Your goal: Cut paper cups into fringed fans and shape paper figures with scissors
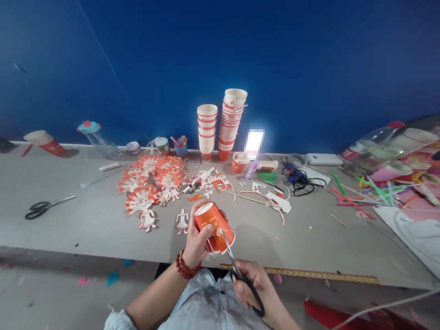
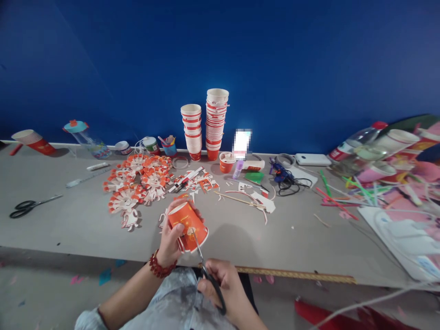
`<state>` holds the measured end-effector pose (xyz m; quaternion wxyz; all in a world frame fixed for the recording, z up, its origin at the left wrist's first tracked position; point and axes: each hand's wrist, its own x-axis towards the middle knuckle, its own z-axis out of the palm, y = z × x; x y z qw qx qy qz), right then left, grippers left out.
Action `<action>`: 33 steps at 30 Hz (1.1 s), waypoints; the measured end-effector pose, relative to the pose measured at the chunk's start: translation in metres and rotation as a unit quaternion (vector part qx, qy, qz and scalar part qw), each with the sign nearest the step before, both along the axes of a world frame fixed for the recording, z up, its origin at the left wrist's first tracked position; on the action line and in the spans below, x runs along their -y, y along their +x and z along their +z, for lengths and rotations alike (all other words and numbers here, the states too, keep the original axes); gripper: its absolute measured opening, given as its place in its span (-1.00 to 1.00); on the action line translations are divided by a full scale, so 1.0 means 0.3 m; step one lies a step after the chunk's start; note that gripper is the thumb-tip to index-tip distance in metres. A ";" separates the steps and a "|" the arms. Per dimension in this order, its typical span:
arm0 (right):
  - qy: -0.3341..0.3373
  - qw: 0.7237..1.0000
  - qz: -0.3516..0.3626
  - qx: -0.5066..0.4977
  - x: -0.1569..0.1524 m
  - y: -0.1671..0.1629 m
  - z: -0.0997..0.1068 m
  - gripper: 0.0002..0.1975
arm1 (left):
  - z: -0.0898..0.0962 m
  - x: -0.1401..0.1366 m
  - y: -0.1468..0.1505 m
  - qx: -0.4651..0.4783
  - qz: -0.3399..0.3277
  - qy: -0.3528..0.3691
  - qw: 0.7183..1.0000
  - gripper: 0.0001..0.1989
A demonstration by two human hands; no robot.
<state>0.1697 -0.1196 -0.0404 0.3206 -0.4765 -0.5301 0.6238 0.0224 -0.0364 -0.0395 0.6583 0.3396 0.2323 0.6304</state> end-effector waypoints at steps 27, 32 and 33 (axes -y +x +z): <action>0.021 0.999 -0.036 0.027 0.011 -0.010 -0.022 -0.29 | -0.007 -0.009 0.000 -0.015 0.002 0.011 1.000 -0.43; -0.027 1.000 -0.011 -0.008 0.016 -0.010 -0.042 -0.33 | -0.011 0.001 -0.003 -0.008 -0.012 0.016 1.000 -0.41; -0.028 1.000 -0.012 -0.008 0.016 -0.010 -0.043 -0.33 | -0.012 0.003 -0.004 -0.009 -0.016 0.016 1.000 -0.39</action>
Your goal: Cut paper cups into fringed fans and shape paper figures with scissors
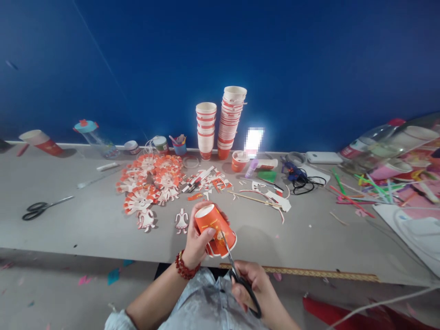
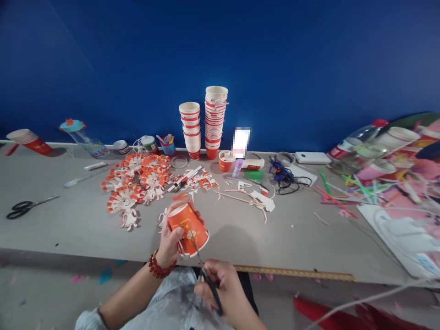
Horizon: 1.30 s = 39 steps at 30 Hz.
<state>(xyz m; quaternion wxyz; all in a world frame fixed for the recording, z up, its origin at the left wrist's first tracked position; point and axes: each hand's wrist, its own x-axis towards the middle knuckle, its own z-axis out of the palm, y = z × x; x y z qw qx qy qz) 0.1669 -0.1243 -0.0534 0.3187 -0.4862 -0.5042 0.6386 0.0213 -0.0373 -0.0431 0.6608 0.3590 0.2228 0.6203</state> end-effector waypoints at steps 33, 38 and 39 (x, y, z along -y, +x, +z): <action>0.009 0.999 -0.015 0.029 -0.021 -0.016 0.064 -0.27 | -0.019 0.036 0.000 -0.014 -0.047 0.042 0.998 -0.42; -0.023 1.000 0.001 0.006 -0.022 -0.014 0.073 -0.30 | -0.012 0.032 -0.003 -0.017 -0.055 0.042 0.997 -0.43; -0.022 1.000 0.001 0.004 -0.023 -0.013 0.075 -0.30 | -0.009 0.033 -0.004 -0.018 -0.060 0.044 0.997 -0.44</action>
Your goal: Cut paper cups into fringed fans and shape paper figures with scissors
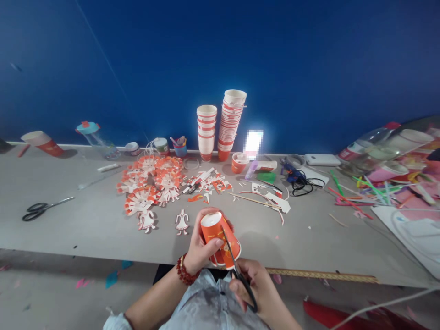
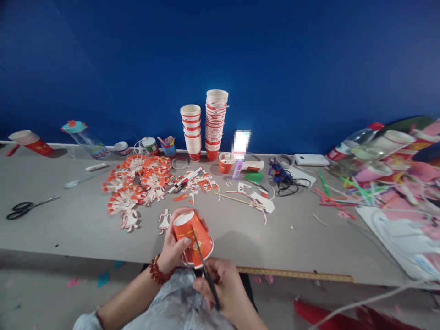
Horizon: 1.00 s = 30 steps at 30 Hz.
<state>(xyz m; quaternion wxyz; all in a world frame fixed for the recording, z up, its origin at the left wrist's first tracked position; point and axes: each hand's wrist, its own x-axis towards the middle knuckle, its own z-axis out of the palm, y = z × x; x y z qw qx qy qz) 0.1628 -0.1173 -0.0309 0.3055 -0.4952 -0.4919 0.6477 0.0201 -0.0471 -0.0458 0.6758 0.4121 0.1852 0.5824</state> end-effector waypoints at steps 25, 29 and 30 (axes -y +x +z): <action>-0.008 0.999 -0.007 0.030 0.001 0.019 -0.019 -0.32 | 0.006 -0.012 -0.015 -0.031 -0.008 0.027 0.999 -0.43; 0.026 0.998 -0.022 0.057 -0.001 0.023 -0.011 -0.32 | 0.007 -0.014 -0.020 -0.048 -0.009 0.026 0.998 -0.43; 0.045 0.996 -0.027 0.067 -0.001 0.024 -0.010 -0.31 | 0.007 -0.015 -0.021 -0.052 -0.008 0.026 0.998 -0.43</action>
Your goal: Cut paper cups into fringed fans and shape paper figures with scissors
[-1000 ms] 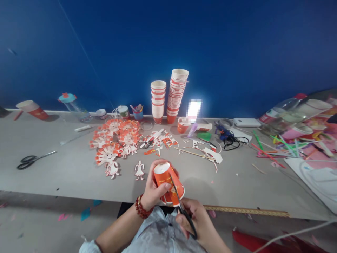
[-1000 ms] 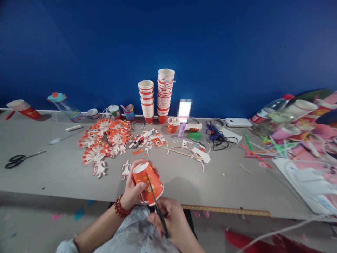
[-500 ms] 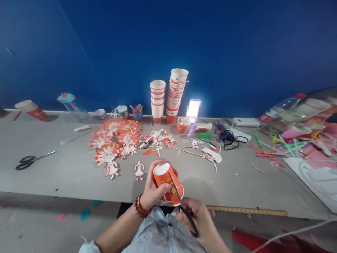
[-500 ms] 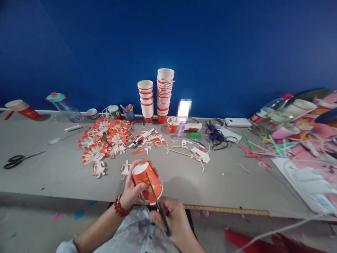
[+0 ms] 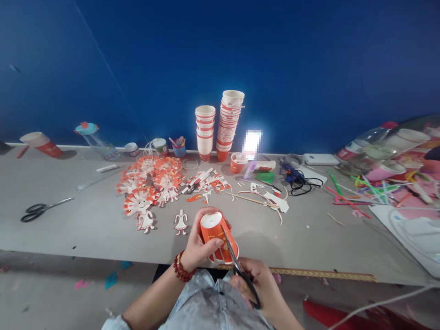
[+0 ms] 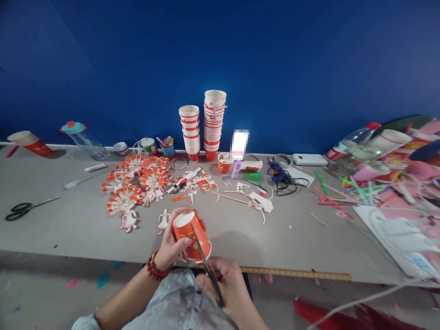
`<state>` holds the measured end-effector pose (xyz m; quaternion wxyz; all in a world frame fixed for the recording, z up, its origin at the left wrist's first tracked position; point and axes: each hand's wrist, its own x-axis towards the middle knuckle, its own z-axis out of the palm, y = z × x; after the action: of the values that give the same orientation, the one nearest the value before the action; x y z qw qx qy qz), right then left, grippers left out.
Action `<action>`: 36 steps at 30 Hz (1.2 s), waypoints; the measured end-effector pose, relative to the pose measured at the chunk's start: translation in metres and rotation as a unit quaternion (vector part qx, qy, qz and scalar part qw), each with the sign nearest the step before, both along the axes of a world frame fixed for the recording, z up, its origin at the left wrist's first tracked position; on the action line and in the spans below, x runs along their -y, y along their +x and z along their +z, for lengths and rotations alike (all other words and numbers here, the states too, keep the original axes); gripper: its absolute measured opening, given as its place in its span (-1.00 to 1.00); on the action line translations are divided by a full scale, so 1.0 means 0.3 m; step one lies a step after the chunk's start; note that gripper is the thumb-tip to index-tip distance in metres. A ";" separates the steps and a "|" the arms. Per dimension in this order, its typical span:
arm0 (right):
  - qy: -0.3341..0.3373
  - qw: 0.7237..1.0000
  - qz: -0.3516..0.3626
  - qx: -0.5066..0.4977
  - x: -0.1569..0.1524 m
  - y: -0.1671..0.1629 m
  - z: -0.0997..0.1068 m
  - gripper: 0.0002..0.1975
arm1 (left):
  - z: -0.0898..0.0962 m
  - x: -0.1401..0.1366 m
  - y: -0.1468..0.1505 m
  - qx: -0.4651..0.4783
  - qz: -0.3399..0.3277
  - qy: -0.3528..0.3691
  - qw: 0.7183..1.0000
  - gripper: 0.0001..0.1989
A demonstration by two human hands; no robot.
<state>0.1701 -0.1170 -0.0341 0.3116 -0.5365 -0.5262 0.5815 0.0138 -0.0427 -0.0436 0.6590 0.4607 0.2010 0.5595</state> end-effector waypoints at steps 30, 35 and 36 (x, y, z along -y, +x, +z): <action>-0.070 0.986 0.135 -0.063 0.063 0.092 -0.034 -0.37 | 0.008 -0.043 0.014 0.033 0.134 -0.104 0.985 -0.41; -0.057 0.993 0.074 -0.067 0.051 0.081 -0.036 -0.39 | 0.013 -0.043 0.012 0.058 0.132 -0.093 0.985 -0.38; -0.052 0.994 0.071 -0.061 0.045 0.073 -0.027 -0.39 | 0.015 -0.039 0.016 0.062 0.130 -0.088 0.986 -0.38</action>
<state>0.1922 -0.1304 -0.0420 0.2727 -0.4763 -0.5123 0.6605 0.0188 -0.0311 -0.0392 0.6299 0.3351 0.2663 0.6481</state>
